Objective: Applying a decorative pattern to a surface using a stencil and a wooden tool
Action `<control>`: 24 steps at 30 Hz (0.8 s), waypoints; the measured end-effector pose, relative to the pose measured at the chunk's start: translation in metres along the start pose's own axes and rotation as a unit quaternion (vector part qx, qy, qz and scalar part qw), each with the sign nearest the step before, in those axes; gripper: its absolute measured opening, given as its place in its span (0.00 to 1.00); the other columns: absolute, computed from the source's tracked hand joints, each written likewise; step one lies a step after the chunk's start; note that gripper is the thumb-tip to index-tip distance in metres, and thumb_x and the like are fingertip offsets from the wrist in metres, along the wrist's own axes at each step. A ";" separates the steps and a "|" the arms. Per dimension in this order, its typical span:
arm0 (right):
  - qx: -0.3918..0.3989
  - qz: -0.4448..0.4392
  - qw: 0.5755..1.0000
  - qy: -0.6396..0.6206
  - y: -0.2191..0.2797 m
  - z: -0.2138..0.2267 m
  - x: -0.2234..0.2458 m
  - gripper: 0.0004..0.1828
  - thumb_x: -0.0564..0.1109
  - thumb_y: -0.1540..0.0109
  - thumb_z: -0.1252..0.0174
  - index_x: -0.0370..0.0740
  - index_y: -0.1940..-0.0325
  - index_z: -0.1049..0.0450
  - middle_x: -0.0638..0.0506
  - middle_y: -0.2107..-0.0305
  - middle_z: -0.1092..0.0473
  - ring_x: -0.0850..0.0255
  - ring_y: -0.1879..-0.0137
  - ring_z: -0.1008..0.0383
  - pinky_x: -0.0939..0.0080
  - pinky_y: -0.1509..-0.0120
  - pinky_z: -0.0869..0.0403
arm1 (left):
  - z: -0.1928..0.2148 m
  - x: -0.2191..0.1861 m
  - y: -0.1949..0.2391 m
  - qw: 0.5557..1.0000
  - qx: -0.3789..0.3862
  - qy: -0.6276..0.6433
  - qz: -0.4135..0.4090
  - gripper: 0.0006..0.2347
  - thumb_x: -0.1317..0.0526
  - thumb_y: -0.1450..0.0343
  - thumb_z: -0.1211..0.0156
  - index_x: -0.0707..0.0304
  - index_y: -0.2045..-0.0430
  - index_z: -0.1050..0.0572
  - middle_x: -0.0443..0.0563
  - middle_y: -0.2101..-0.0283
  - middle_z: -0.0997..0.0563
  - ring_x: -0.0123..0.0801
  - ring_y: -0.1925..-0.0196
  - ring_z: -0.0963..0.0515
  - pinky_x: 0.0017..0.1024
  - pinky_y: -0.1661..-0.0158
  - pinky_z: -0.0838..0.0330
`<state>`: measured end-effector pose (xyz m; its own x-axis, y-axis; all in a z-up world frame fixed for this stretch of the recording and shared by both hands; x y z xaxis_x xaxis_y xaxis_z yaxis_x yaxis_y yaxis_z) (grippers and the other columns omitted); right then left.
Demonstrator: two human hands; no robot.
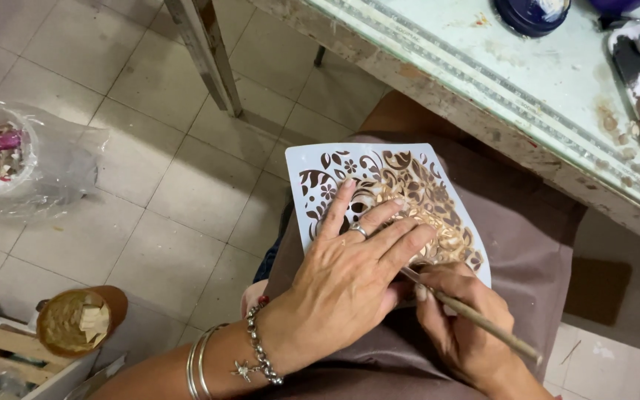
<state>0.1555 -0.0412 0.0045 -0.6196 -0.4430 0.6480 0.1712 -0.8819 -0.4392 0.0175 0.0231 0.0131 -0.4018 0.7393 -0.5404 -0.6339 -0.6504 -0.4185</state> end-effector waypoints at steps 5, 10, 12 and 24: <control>-0.013 -0.054 0.998 -0.007 0.006 0.004 -0.007 0.07 0.36 0.44 0.50 0.31 0.64 0.37 0.43 0.71 0.30 0.58 0.70 0.28 0.66 0.62 0.28 | -0.001 0.000 0.001 1.000 0.008 0.003 0.002 0.25 0.63 0.44 0.38 0.61 0.52 0.34 0.50 0.53 0.26 0.41 0.42 0.32 0.51 0.36 0.65; 0.000 -0.023 0.997 0.074 0.005 0.006 -0.001 0.05 0.37 0.44 0.49 0.34 0.65 0.37 0.46 0.74 0.31 0.60 0.73 0.31 0.68 0.66 0.32 | -0.003 0.000 0.001 1.000 0.017 0.003 -0.002 0.25 0.63 0.44 0.39 0.62 0.51 0.34 0.50 0.52 0.26 0.39 0.41 0.34 0.50 0.36 0.65; 0.019 -0.026 0.995 0.089 0.007 0.005 0.000 0.06 0.39 0.44 0.49 0.36 0.64 0.37 0.49 0.74 0.31 0.63 0.75 0.31 0.71 0.69 0.33 | -0.005 0.000 0.002 1.000 0.025 -0.003 0.000 0.26 0.64 0.45 0.41 0.61 0.50 0.34 0.49 0.52 0.26 0.39 0.41 0.34 0.50 0.35 0.67; 0.019 -0.013 0.998 0.064 -0.004 0.001 0.004 0.05 0.37 0.44 0.49 0.34 0.65 0.36 0.47 0.75 0.31 0.61 0.74 0.31 0.69 0.67 0.32 | 0.002 0.000 -0.001 1.000 -0.006 0.030 -0.007 0.20 0.70 0.42 0.51 0.64 0.54 0.32 0.52 0.55 0.25 0.42 0.44 0.31 0.52 0.36 0.63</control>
<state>0.1533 -0.0395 0.0090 -0.7162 -0.3978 0.5734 0.1816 -0.8996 -0.3972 0.0172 0.0245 0.0146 -0.3527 0.7368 -0.5768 -0.6313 -0.6423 -0.4345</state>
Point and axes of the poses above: each hand's wrist, its own y-axis away from the middle knuckle, its own z-axis out of the back of the hand, x = y × z, the point moved 3 cm from there along -y, towards the middle knuckle
